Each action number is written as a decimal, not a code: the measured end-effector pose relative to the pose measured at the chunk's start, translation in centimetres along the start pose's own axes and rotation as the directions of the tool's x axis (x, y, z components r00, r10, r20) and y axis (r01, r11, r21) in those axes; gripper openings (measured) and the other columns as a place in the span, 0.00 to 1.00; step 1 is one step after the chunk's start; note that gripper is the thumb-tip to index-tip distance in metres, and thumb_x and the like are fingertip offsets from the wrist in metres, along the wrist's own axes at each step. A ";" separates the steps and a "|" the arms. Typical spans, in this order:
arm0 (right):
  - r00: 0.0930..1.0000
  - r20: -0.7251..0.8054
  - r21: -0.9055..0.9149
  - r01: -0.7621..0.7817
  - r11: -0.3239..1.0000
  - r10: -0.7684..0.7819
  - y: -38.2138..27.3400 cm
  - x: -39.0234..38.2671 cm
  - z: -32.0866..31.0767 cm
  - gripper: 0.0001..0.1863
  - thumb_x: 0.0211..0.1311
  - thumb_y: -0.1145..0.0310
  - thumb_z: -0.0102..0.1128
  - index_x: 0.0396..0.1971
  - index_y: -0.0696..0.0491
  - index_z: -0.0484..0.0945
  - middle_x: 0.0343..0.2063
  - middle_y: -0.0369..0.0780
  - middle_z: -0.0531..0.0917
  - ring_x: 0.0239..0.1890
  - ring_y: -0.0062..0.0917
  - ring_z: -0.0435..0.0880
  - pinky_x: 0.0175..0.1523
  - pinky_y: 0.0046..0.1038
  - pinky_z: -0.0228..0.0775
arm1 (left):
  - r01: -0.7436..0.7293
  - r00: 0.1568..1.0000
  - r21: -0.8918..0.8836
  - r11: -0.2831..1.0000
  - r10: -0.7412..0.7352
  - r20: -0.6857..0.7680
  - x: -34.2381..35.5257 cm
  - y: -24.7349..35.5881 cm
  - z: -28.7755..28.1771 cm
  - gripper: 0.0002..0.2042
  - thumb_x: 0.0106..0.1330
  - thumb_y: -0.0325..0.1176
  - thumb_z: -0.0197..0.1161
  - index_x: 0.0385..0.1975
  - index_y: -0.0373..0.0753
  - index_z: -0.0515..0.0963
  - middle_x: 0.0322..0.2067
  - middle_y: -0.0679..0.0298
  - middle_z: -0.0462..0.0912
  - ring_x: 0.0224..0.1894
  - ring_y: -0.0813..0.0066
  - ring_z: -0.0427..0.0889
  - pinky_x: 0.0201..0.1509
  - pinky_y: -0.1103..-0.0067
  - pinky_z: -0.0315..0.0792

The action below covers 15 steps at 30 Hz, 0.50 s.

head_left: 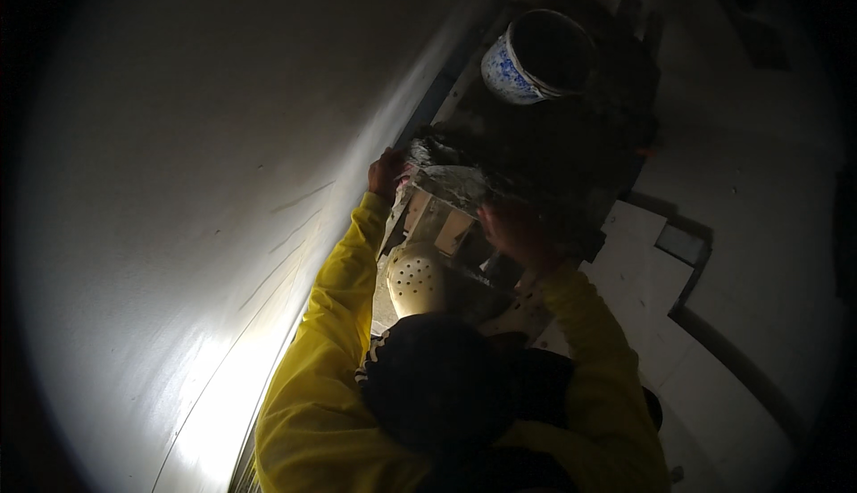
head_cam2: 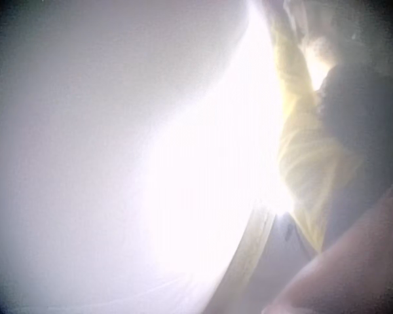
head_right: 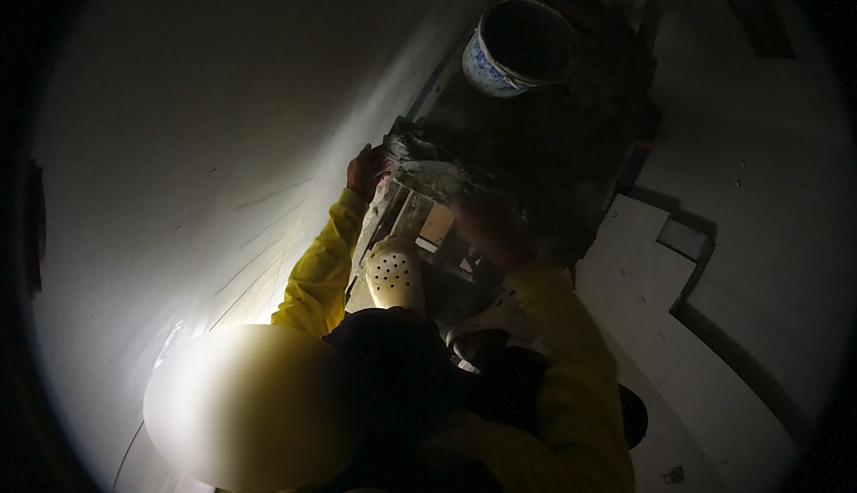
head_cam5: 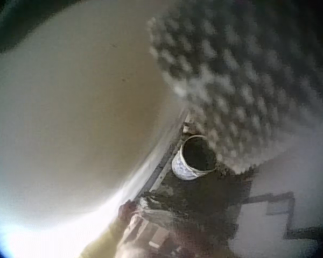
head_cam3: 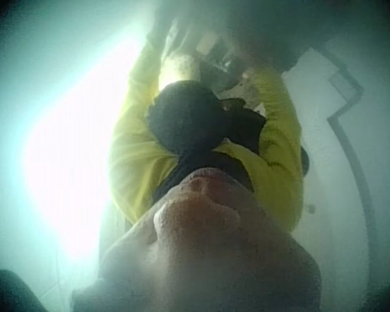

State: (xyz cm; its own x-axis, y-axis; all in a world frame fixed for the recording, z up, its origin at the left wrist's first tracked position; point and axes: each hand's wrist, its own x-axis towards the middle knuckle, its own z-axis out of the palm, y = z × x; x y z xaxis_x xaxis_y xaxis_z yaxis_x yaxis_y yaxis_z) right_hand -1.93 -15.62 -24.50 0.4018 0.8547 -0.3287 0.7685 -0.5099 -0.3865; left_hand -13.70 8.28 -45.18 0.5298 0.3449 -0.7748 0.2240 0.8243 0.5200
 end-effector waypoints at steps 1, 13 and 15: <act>0.999 0.043 -0.010 -0.017 1.000 0.017 -0.3 0.9 0.5 0.05 0.60 0.70 0.56 0.32 0.55 0.78 0.30 0.46 0.80 0.35 0.39 0.81 0.36 0.40 0.72 | -0.016 1.000 0.002 1.000 0.016 0.021 0.3 -0.2 -0.4 0.22 0.74 0.49 0.45 0.52 0.38 0.77 0.39 0.65 0.81 0.38 0.72 0.80 0.37 0.73 0.73; 0.994 -0.029 0.020 -0.101 0.995 0.101 2.9 1.3 -1.1 0.10 0.61 0.66 0.57 0.28 0.58 0.78 0.27 0.49 0.80 0.30 0.43 0.80 0.35 0.40 0.73 | -0.090 0.996 0.097 0.991 0.087 0.032 0.8 -0.9 -1.1 0.21 0.72 0.52 0.49 0.48 0.42 0.78 0.42 0.67 0.82 0.40 0.73 0.81 0.38 0.72 0.73; 0.993 -0.101 0.016 -0.053 0.998 0.054 5.1 0.0 -0.3 0.14 0.63 0.61 0.57 0.26 0.57 0.77 0.25 0.49 0.80 0.29 0.45 0.80 0.34 0.41 0.72 | -0.080 0.996 0.078 0.994 0.077 0.037 0.6 -0.8 -0.1 0.20 0.73 0.51 0.48 0.48 0.42 0.78 0.42 0.66 0.82 0.40 0.74 0.81 0.38 0.72 0.73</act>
State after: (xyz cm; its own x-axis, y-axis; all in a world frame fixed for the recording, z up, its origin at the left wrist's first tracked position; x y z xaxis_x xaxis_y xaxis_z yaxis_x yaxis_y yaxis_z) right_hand 2.12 -18.19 -26.21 0.4913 0.8313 -0.2601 0.7381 -0.5558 -0.3824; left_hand -13.67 7.89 -46.15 0.5755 0.3902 -0.7187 0.2440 0.7568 0.6064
